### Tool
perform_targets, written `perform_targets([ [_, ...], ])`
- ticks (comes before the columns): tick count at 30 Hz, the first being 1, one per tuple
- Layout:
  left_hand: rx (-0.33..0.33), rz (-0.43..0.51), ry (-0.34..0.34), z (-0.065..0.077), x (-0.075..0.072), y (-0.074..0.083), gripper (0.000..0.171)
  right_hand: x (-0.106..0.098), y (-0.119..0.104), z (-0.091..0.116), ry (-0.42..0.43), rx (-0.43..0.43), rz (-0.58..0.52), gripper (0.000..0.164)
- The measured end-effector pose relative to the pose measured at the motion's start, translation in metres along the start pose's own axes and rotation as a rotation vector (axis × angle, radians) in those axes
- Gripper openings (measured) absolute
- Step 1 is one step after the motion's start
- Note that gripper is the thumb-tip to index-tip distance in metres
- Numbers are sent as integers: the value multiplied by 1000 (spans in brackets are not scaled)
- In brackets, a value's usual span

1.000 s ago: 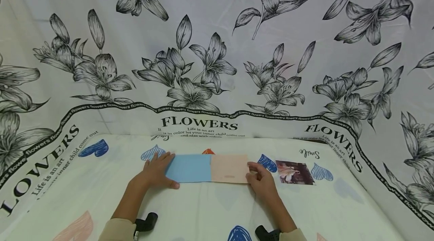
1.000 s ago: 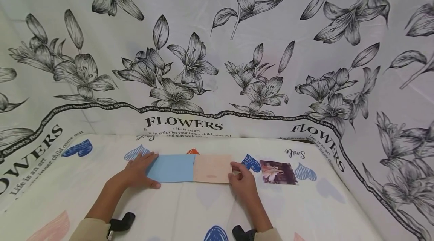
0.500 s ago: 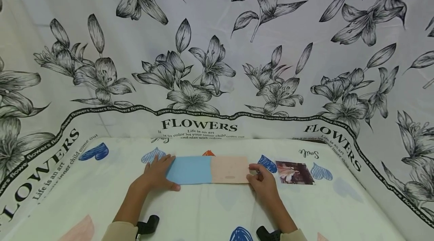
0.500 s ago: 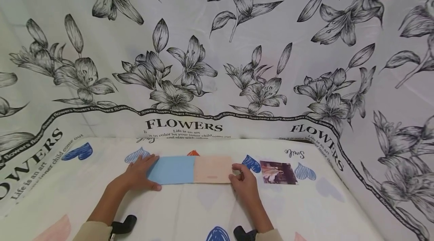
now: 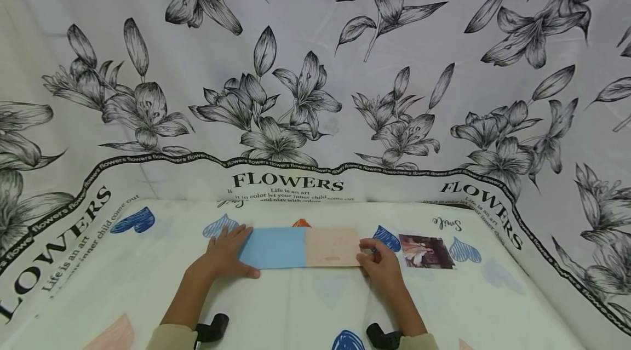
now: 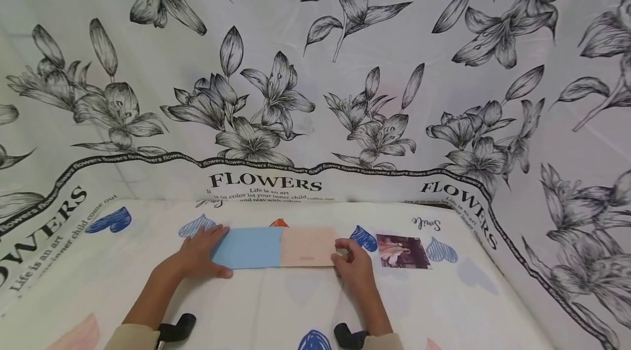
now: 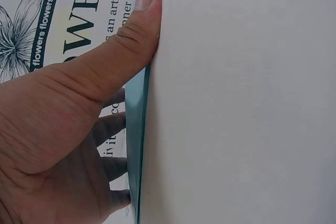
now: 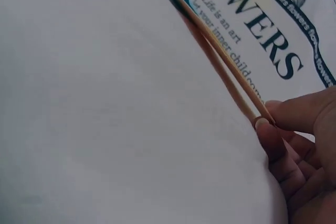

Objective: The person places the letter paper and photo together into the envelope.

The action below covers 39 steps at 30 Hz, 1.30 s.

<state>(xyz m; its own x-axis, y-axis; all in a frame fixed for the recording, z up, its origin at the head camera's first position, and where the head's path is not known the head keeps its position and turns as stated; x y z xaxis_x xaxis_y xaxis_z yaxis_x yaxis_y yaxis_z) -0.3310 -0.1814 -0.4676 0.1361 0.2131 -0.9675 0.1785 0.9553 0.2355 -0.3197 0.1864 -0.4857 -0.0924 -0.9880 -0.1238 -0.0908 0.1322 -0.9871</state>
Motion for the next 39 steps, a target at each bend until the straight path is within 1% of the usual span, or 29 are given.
perform_targets([
  [4,5,8,1,2,-2,0,119,0,1,-3,26,28,-30,27],
  [8,3,23,-3,2,-1,1,119,-2,2,-6,107,78,-30,24],
  [14,3,26,-5,0,1,4,120,-9,4,-9,242,121,17,22],
  [18,14,25,1,2,-3,7,118,-10,5,-10,284,138,11,22],
  [22,14,21,1,5,-6,6,116,-7,5,-10,287,146,-9,21],
  [28,-4,10,-8,4,-1,1,117,-2,4,-9,252,149,18,24],
  [31,-10,8,-7,3,1,-1,118,-2,5,-9,234,163,10,25],
  [35,-13,11,-4,3,2,-1,118,-1,5,-10,211,168,-1,26],
  [39,-11,12,-8,2,0,0,119,-1,4,-12,206,173,-3,26],
])
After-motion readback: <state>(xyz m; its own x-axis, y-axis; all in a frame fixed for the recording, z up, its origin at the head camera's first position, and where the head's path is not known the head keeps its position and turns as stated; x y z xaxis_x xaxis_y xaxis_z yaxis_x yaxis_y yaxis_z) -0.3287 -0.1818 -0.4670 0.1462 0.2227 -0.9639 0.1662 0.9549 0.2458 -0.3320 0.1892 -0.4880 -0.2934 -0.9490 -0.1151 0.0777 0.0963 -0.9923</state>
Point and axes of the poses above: each hand's wrist, its own z-axis away from the middle knuckle, its own x-axis out of the palm, y = z × x, the point moved 9 cm from there along -z, towards the middle knuckle, and after that the axes turned 12 degrees about -z, right-handed, at the moved point
